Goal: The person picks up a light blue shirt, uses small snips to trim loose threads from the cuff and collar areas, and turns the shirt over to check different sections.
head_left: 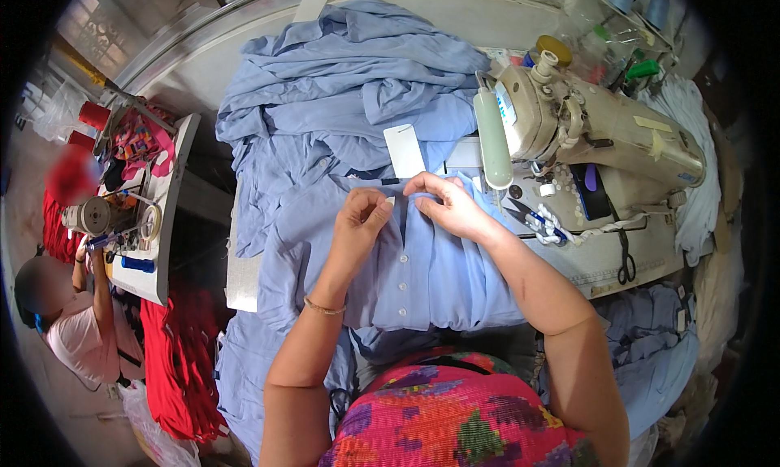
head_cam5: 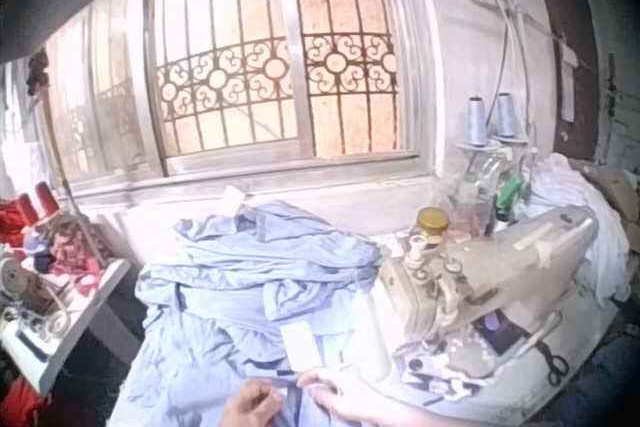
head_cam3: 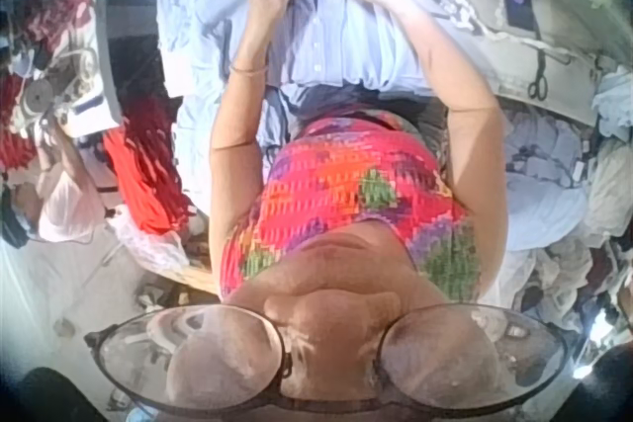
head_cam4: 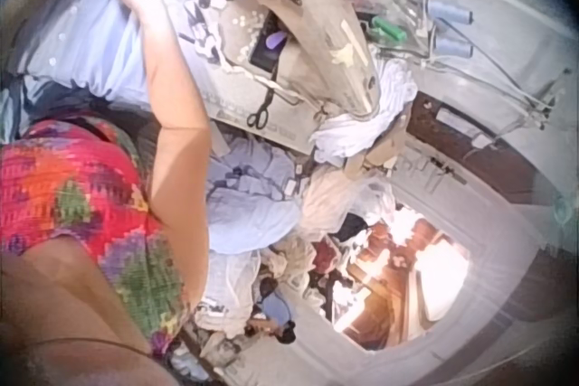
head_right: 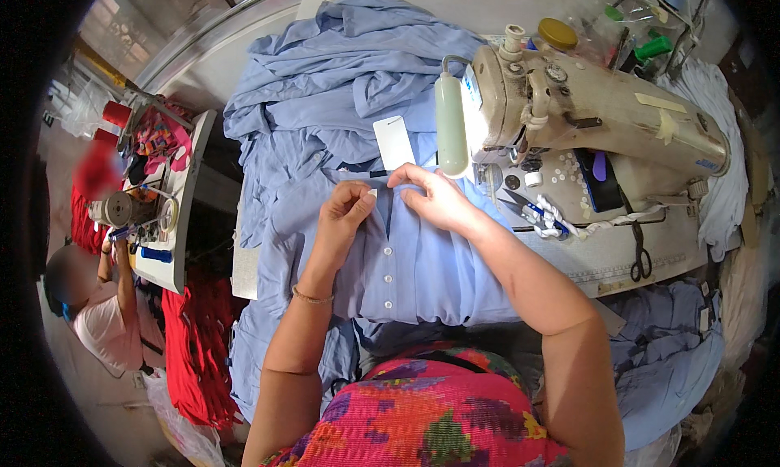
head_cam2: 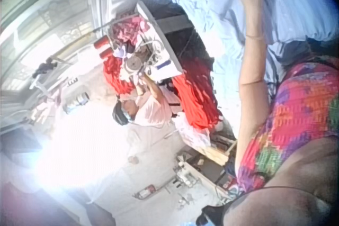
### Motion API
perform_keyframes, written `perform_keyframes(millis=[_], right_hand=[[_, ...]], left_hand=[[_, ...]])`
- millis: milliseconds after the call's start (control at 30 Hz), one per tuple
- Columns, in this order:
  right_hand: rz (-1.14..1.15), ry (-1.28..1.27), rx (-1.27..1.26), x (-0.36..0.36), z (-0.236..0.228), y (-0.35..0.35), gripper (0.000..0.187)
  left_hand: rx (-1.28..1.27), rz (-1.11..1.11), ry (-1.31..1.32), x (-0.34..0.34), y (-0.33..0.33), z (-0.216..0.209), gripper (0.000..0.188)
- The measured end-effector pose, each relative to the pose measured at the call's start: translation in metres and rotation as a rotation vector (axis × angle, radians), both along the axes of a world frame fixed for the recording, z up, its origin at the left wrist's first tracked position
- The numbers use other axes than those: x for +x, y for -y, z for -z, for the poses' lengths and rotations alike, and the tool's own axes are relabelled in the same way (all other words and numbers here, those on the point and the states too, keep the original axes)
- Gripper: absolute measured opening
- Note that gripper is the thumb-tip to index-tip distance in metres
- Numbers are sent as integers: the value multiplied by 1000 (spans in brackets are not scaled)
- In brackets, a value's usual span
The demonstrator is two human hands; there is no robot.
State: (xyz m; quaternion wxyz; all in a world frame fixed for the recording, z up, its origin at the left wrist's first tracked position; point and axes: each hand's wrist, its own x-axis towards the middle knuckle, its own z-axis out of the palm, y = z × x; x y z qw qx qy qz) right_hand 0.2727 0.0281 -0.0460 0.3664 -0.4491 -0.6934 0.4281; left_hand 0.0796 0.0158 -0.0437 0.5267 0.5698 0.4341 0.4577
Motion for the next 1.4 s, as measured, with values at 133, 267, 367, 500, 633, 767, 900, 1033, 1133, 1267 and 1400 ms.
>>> perform_keyframes(millis=[133, 267, 367, 500, 633, 767, 900, 1033, 1133, 1267, 1400], right_hand=[[-69, 201, 47, -5, -8, 7, 17], [-106, 335, 126, -12, -11, 9, 12], [-20, 317, 201, -20, -2, 9, 14], [-19, 281, 216, -15, 3, 7, 16], [-47, 332, 133, -20, -13, 11, 15], [-58, 164, 80, -20, -7, 9, 10], [-4, 288, 120, -25, -8, 13, 12], [61, 192, 114, -23, 3, 6, 10], [169, 80, 182, -14, 7, 3, 9], [183, 101, 213, -19, 4, 2, 8], [156, 84, 246, -19, 2, -1, 7]], left_hand=[[-204, -24, 55, 1, -3, -4, 11], [-36, 8, 108, 6, -2, 3, 9], [14, -12, 50, -1, -4, 16, 7], [-142, 45, 294, -4, -3, -3, 5], [144, -39, 44, 6, -1, 11, 13], [35, 34, 84, 3, 0, 0, 18], [-232, 122, 348, -4, 7, -4, 13], [20, 58, 393, -33, 24, -35, 13], [175, -385, -74, -95, 38, -60, 17], [-18, -647, -266, -226, 37, -19, 23], [-332, -490, -59, -289, 44, 28, 23]])
